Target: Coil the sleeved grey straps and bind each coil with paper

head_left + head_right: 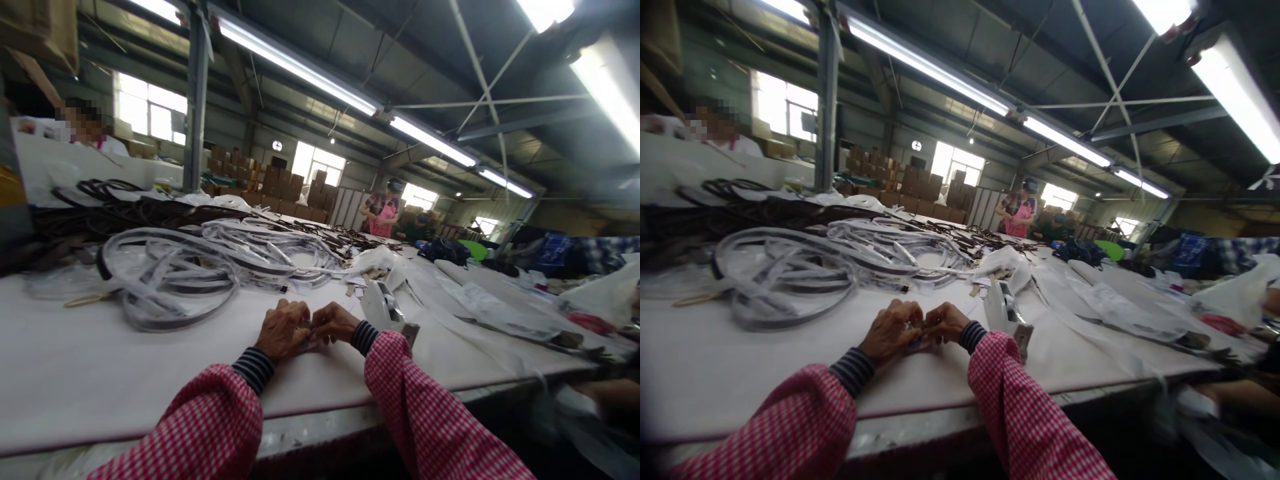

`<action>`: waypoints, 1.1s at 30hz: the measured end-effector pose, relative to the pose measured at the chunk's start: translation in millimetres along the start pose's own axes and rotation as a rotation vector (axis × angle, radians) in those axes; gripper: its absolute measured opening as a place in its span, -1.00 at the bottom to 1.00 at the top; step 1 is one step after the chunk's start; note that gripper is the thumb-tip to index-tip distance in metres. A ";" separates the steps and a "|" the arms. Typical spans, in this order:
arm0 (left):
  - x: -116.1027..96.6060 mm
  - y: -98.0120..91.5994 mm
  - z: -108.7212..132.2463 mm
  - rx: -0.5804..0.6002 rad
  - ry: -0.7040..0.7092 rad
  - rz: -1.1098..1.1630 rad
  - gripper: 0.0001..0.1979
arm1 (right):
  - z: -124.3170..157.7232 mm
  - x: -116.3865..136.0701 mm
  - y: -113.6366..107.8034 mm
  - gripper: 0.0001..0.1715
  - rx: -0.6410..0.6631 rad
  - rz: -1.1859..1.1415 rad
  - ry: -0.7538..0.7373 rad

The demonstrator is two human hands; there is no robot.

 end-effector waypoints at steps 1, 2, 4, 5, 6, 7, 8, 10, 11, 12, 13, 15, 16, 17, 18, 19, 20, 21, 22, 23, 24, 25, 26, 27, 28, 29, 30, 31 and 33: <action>1.3 -0.9 0.6 0.036 0.015 -0.028 -0.90 | -0.2 1.1 -0.1 -0.77 -0.021 -0.009 -0.017; 2.6 -1.0 1.9 0.079 0.032 -0.048 -0.88 | -0.5 2.4 -0.3 -0.78 -0.043 -0.016 -0.035; 4.7 -0.3 6.0 0.156 0.070 -0.075 -0.85 | -0.9 5.2 0.2 -0.80 -0.084 -0.024 -0.067; 5.3 -0.1 8.4 0.177 0.091 -0.087 -0.84 | -0.9 6.7 1.2 -0.80 -0.099 -0.023 -0.080; 5.5 -0.2 10.8 0.187 0.113 -0.099 -0.83 | -0.7 8.2 2.8 -0.81 -0.108 -0.018 -0.091; 5.3 -0.4 13.2 0.187 0.135 -0.108 -0.82 | -0.3 9.7 4.9 -0.81 -0.112 -0.010 -0.097; 4.8 -0.5 15.5 0.185 0.156 -0.111 -0.83 | 0.3 11.1 7.1 -0.81 -0.112 0.002 -0.098; 3.4 -0.5 19.4 0.182 0.194 -0.103 -0.85 | 1.8 14.3 11.8 -0.82 -0.093 0.034 -0.082; 2.8 -0.3 20.7 0.184 0.209 -0.095 -0.86 | 2.8 16.3 14.1 -0.82 -0.071 0.054 -0.068; 2.6 -0.1 21.4 0.186 0.219 -0.087 -0.87 | 3.7 18.8 16.1 -0.83 -0.040 0.077 -0.054; 2.8 0.0 21.4 0.186 0.226 -0.082 -0.88 | 4.6 21.6 18.0 -0.83 0.000 0.101 -0.041; 3.7 0.4 20.3 0.183 0.234 -0.081 -0.87 | 5.8 27.8 20.4 -0.83 0.086 0.153 -0.027; 4.4 1.0 19.5 0.182 0.235 -0.085 -0.87 | 5.6 30.7 20.9 -0.83 0.123 0.179 -0.026; 5.1 1.7 18.7 0.180 0.235 -0.091 -0.86 | 4.8 33.2 20.8 -0.83 0.148 0.207 -0.031; 5.6 2.5 18.0 0.178 0.234 -0.100 -0.86 | 3.3 35.1 20.4 -0.84 0.164 0.235 -0.039; 6.1 3.2 17.5 0.176 0.232 -0.110 -0.85 | 1.3 36.5 19.9 -0.84 0.170 0.263 -0.051; 6.4 3.7 17.2 0.174 0.229 -0.119 -0.84 | -0.9 37.4 19.7 -0.85 0.170 0.293 -0.067; 6.6 4.0 17.0 0.173 0.225 -0.128 -0.84 | -3.0 38.0 19.7 -0.86 0.166 0.325 -0.086; 6.8 4.0 16.8 0.171 0.221 -0.136 -0.86 | -4.8 38.4 20.1 -0.88 0.159 0.358 -0.110; 7.1 3.7 16.4 0.169 0.215 -0.143 -0.87 | -6.1 39.0 20.6 -0.90 0.151 0.393 -0.138; 7.3 3.1 16.0 0.168 0.209 -0.149 -0.89 | -6.5 39.6 21.2 -0.91 0.142 0.430 -0.168; 7.4 2.5 15.6 0.169 0.204 -0.153 -0.90 | -6.2 40.4 21.8 -0.92 0.132 0.467 -0.200; 7.4 2.0 15.2 0.172 0.202 -0.157 -0.89 | -5.0 41.4 22.3 -0.93 0.121 0.503 -0.231; 7.3 1.7 14.9 0.178 0.200 -0.159 -0.89 | -3.0 42.6 22.6 -0.93 0.109 0.541 -0.260; 7.1 1.6 14.6 0.185 0.200 -0.161 -0.89 | -0.3 44.1 22.9 -0.93 0.095 0.579 -0.288; 6.8 1.6 14.4 0.191 0.199 -0.163 -0.89 | 2.9 45.8 23.3 -0.92 0.079 0.620 -0.314; 6.6 1.7 14.2 0.195 0.198 -0.164 -0.89 | 6.4 47.9 23.8 -0.92 0.059 0.664 -0.342; 6.6 1.8 14.0 0.197 0.196 -0.165 -0.88 | 10.1 50.2 24.7 -0.91 0.034 0.712 -0.370; 7.3 2.4 13.8 0.196 0.186 -0.161 -0.86 | 17.6 54.6 28.2 -0.93 -0.022 0.817 -0.430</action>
Point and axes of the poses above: each hand's wrist, its own z-axis away from the middle knuckle, its own y-axis out of the palm, x = y × z, the point moved 8 cm from there along -z, towards the middle knuckle, and after that the axes turned 14 degrees about -x, right-handed, at the moved point
